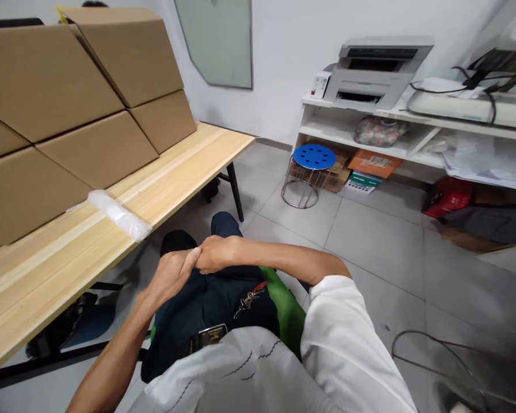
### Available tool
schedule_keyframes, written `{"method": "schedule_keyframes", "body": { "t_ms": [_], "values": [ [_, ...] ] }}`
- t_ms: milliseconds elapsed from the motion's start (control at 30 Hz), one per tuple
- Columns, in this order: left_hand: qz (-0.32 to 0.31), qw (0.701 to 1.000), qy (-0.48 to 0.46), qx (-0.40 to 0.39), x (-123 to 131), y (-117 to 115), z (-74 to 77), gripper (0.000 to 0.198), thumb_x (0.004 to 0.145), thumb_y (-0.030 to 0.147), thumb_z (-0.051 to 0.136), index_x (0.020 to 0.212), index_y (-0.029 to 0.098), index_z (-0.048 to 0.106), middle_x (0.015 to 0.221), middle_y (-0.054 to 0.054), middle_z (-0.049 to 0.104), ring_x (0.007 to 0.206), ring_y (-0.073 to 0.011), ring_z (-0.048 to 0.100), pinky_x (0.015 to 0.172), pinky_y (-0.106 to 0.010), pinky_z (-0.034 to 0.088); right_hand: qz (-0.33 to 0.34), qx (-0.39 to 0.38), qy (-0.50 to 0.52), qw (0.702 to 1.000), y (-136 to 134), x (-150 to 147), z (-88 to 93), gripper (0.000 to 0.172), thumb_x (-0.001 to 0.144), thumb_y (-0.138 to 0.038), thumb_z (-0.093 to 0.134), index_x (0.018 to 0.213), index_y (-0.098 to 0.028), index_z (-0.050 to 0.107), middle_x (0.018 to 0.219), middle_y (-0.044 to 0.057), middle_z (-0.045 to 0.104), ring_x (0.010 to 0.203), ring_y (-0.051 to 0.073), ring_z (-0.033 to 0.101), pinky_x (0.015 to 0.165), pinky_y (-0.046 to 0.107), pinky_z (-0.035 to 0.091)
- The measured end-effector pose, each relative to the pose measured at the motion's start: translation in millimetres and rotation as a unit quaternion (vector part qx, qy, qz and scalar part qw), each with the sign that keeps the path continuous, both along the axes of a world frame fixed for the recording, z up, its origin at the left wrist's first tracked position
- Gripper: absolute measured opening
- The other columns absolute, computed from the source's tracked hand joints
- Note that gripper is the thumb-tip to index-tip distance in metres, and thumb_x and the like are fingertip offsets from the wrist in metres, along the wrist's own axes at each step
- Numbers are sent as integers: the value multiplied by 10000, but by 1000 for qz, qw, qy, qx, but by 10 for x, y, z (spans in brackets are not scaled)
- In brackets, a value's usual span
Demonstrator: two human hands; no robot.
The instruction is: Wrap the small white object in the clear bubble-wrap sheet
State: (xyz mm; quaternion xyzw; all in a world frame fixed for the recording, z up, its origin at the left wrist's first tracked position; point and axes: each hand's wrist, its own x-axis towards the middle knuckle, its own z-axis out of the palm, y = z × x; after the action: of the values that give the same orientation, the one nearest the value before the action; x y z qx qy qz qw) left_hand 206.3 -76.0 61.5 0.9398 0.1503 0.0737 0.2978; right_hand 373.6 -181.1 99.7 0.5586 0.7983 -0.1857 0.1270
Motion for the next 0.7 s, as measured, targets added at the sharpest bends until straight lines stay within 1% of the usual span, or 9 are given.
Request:
{"method": "schedule_keyframes", "body": {
  "t_ms": [133,200,267,333,433,500,533,633,700],
  "values": [
    [6,998,-60,-12,-45,-14,-27,670,1187,614,451,620,265,516,607,-67,642,583,-208,596,642,-347,357,45,23,75,996,-56,23,48,261,1234,-308,749,1451,-169,791,1449,134,890,1305,264,846,942,335,616],
    [16,992,-113,-53,-70,-25,33,692,1187,614,471,591,266,413,544,-27,515,523,-163,461,603,-346,331,71,74,112,988,-81,32,72,211,1244,-276,688,1339,-154,832,1395,139,898,1259,270,835,962,357,616],
    [43,982,-168,-80,-64,-37,116,715,1186,623,498,586,263,349,529,-3,422,514,-136,352,575,-350,303,65,139,122,981,-70,11,72,256,1231,-211,620,1178,-143,861,1285,148,909,1174,280,827,997,389,617],
    [81,971,-209,-82,-23,-29,174,737,1182,639,528,586,258,320,535,5,375,530,-127,301,570,-355,283,32,195,113,974,-16,-29,42,300,1210,-172,592,1101,-148,870,1210,154,915,1127,284,824,1107,428,613],
    [142,959,-238,-54,74,40,140,752,1176,666,544,591,258,306,544,1,378,554,-132,292,575,-359,257,-13,231,105,967,107,-71,-37,289,1197,-143,601,1173,-149,888,1292,162,921,1237,285,833,1383,518,495],
    [163,959,-231,-25,128,103,33,748,1167,685,541,586,261,336,542,-7,409,562,-143,333,583,-356,245,-34,212,97,972,168,-60,-87,273,1174,-110,620,1232,-126,886,1384,182,905,1334,284,829,1467,543,419],
    [165,962,-217,-9,144,127,-35,744,1163,690,536,580,261,362,540,-12,426,563,-149,359,591,-352,241,-42,190,92,977,181,-43,-108,267,1164,-98,628,1250,-118,880,1406,188,898,1352,281,829,1461,533,434],
    [131,981,-142,18,128,134,-228,746,1152,700,498,552,266,408,521,-25,433,544,-159,393,607,-345,231,-41,75,91,992,148,29,-146,255,1163,-129,663,1335,-126,852,1412,172,894,1293,281,849,1231,441,619],
    [86,993,-83,-2,69,88,-295,744,1157,690,464,546,270,402,517,-30,443,530,-160,409,605,-337,248,-12,2,116,993,90,67,-139,293,1157,-195,751,1432,-121,818,1458,175,881,1272,294,849,1070,383,651]
  ]
}}
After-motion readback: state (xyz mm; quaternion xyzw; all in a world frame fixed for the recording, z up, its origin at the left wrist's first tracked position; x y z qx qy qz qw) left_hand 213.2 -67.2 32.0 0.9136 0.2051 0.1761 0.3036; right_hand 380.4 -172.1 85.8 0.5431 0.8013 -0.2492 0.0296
